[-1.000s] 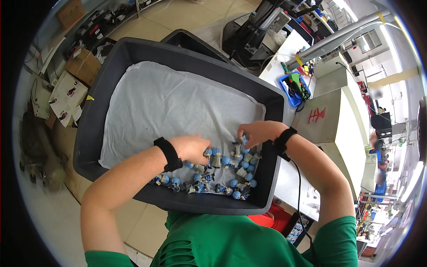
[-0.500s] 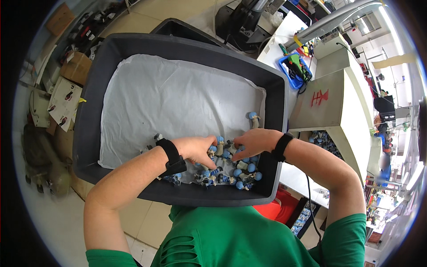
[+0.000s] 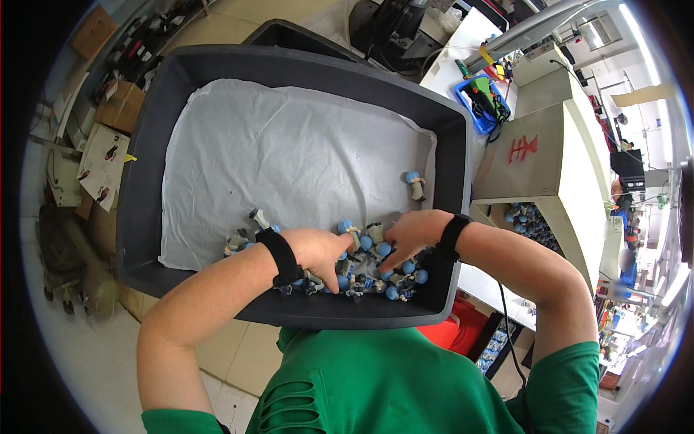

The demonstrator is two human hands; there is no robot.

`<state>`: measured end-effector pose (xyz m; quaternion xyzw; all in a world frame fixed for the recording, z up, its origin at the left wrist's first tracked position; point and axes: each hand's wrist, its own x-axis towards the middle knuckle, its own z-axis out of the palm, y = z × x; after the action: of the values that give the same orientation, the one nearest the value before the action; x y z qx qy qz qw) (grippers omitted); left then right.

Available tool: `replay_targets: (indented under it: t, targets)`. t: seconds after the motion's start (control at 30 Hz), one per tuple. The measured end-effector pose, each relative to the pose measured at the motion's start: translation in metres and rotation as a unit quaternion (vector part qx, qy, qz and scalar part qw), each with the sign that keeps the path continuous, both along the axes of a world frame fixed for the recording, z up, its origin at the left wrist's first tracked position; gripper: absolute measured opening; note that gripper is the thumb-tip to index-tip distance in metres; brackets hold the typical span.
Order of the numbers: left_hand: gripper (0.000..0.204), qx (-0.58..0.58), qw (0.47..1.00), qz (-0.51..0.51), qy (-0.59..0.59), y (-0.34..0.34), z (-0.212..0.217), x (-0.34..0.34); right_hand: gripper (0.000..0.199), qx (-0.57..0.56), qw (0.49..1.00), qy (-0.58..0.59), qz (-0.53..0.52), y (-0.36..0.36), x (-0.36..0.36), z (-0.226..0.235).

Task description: Assembling and gluing small figurines in a manufacturing environment.

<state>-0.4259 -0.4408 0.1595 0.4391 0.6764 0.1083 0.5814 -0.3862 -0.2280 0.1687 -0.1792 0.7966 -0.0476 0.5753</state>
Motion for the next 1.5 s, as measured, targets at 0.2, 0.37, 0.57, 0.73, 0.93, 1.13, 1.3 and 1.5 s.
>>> replay_targets:
  t: [0.2, 0.37, 0.57, 0.73, 0.93, 1.13, 1.3, 1.5]
  targets:
    - [0.087, 0.012, 1.0, 0.003, 0.013, -0.003, -0.008, 0.005, 0.088, 0.049, 0.996, -0.055, 0.058, -0.004, -0.01, -0.011]
    - [0.088, 0.013, 1.0, 0.0, -0.013, -0.005, -0.014, 0.004, 0.096, 0.047, 0.995, -0.078, 0.03, -0.009, -0.016, 0.002]
    - [0.095, -0.046, 0.998, 0.001, -0.04, -0.004, -0.006, 0.005, 0.1, 0.121, 0.985, -0.121, 0.007, -0.013, -0.019, -0.002]
    - [0.102, -0.022, 0.998, 0.002, -0.053, -0.004, -0.013, 0.007, 0.098, 0.093, 0.983, -0.157, 0.014, -0.021, -0.011, 0.008]
    - [0.109, -0.046, 0.995, 0.016, -0.086, -0.005, -0.018, 0.009, 0.099, 0.094, 0.986, -0.136, -0.027, -0.012, -0.008, 0.005]
    - [0.121, -0.05, 0.99, 0.031, -0.132, -0.007, -0.029, 0.016, 0.101, 0.129, 0.973, -0.181, -0.069, -0.014, -0.005, 0.004]
    - [0.125, -0.029, 0.985, 0.062, -0.157, -0.007, -0.038, 0.016, 0.1, 0.085, 0.977, -0.179, -0.084, -0.009, 0.005, -0.002]
    - [0.12, -0.061, 0.969, 0.083, -0.224, -0.008, -0.016, 0.009, 0.1, 0.037, 0.969, -0.18, -0.164, -0.004, 0.014, -0.004]
